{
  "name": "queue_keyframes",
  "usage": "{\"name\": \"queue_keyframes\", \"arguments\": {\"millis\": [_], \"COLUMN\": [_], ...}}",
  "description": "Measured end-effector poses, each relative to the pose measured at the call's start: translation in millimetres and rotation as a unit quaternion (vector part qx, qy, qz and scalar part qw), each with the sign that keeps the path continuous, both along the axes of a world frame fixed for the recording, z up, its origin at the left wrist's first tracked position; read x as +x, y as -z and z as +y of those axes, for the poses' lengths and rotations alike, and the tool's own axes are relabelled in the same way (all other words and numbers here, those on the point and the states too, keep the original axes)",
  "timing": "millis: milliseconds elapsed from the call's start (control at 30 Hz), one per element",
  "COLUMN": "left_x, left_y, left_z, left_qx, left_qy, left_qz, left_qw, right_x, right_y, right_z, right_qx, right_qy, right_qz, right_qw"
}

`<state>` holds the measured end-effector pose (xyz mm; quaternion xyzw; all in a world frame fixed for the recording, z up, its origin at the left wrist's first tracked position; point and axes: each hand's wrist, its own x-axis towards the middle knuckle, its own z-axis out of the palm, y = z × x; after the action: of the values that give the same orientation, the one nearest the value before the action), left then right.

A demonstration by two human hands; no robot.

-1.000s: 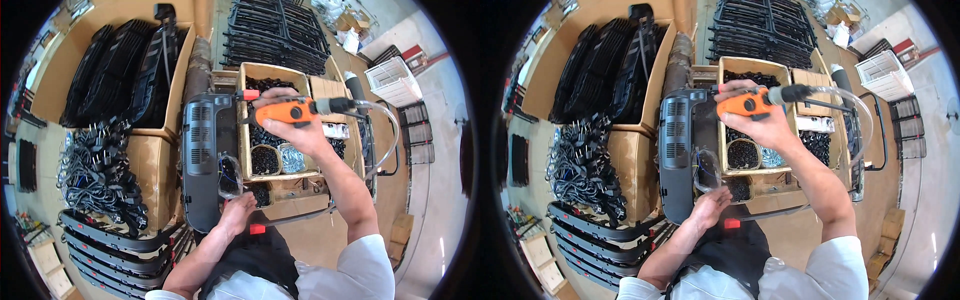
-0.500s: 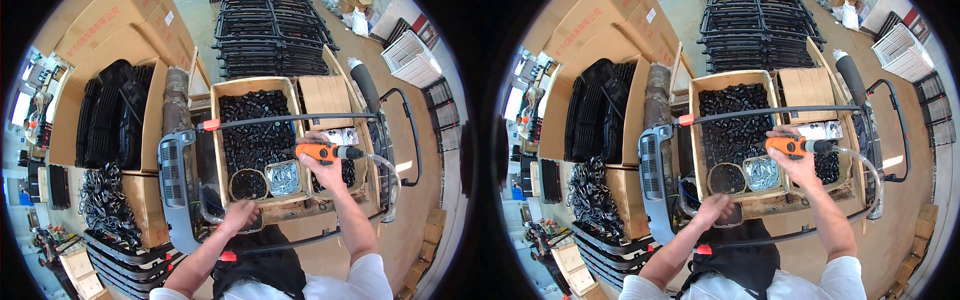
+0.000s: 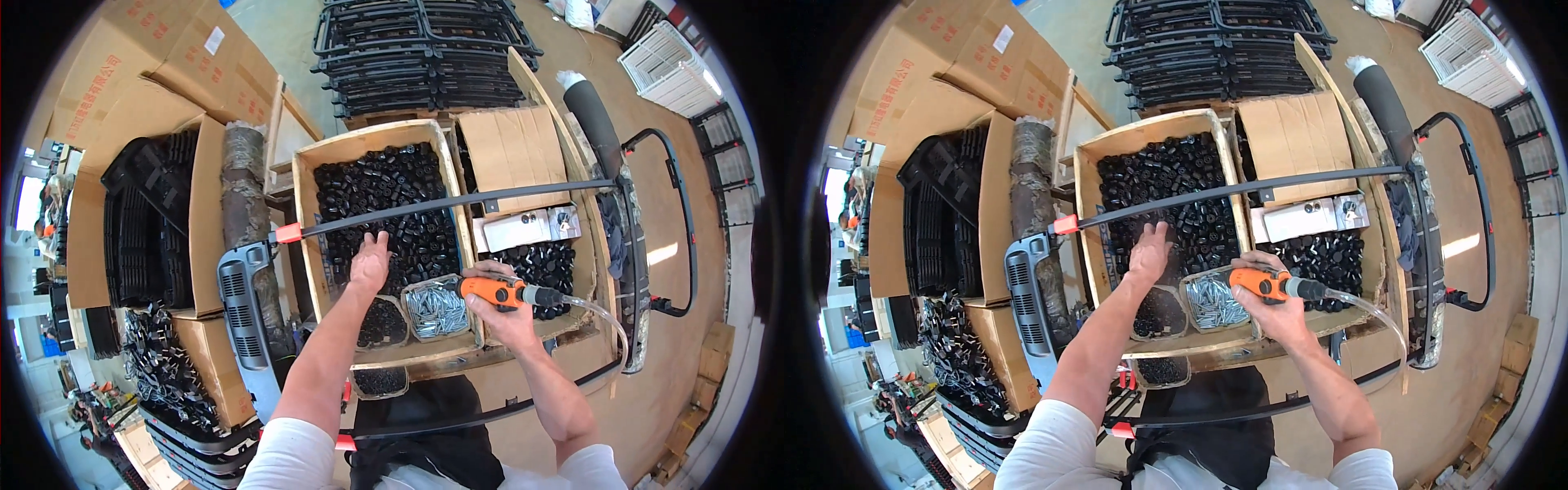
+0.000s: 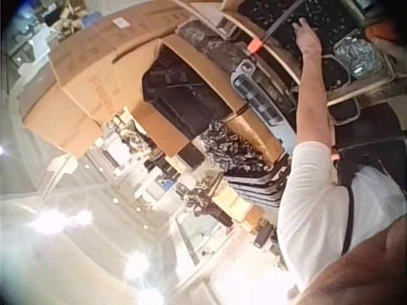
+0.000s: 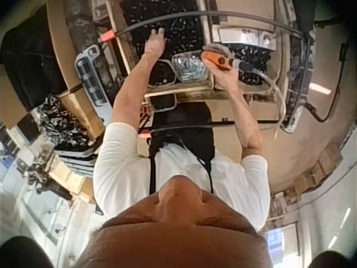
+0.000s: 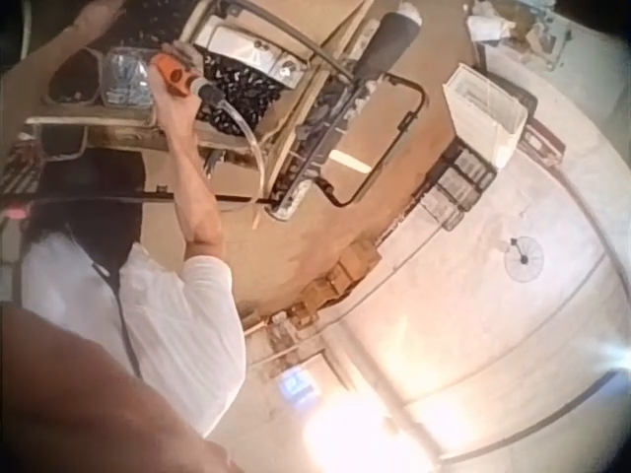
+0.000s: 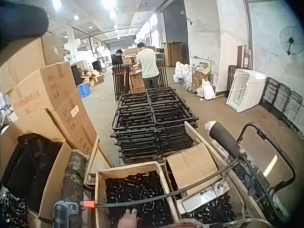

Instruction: Assembling treadmill components using an electric screwdriver in a factory setting.

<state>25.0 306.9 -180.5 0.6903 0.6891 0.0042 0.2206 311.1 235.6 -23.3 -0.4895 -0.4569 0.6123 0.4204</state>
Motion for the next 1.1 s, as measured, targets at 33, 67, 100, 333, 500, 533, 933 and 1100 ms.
{"name": "queue_keyframes", "arguments": {"millis": [33, 67, 100, 333, 500, 533, 933, 1100], "left_x": [-1, -5, -7, -19, -46, -49, -49, -67], "left_y": [2, 1, 1, -9, -42, -53, -134, -135], "left_z": [0, 1, 0, -22, -61, -76, -210, -243], "left_qx": [-0.005, -0.012, -0.019, 0.135, -0.096, -0.093, -0.168, -0.156], "left_qy": [0.001, 0.02, 0.038, -0.148, -0.384, -0.386, -0.399, -0.403], "left_qz": [-0.002, 0.012, 0.027, -0.19, -0.646, -0.648, -0.762, -0.746], "left_qw": [1.0, 1.0, 0.999, 0.961, 0.653, 0.65, 0.48, 0.507], "right_x": [-1, -4, -8, -73, -94, -90, -68, -67], "right_y": [4, 8, 14, 70, 108, 98, 140, 137], "right_z": [2, 5, 8, 40, 51, 47, -21, -24], "right_qx": [-0.016, -0.029, -0.025, -0.059, -0.18, -0.229, 0.089, 0.1], "right_qy": [0.003, 0.005, 0.01, 0.073, 0.037, -0.009, -0.357, -0.308], "right_qz": [0.002, 0.005, 0.009, 0.035, -0.068, -0.102, -0.595, -0.581], "right_qw": [1.0, 1.0, 1.0, 0.995, 0.981, 0.968, 0.715, 0.747]}}
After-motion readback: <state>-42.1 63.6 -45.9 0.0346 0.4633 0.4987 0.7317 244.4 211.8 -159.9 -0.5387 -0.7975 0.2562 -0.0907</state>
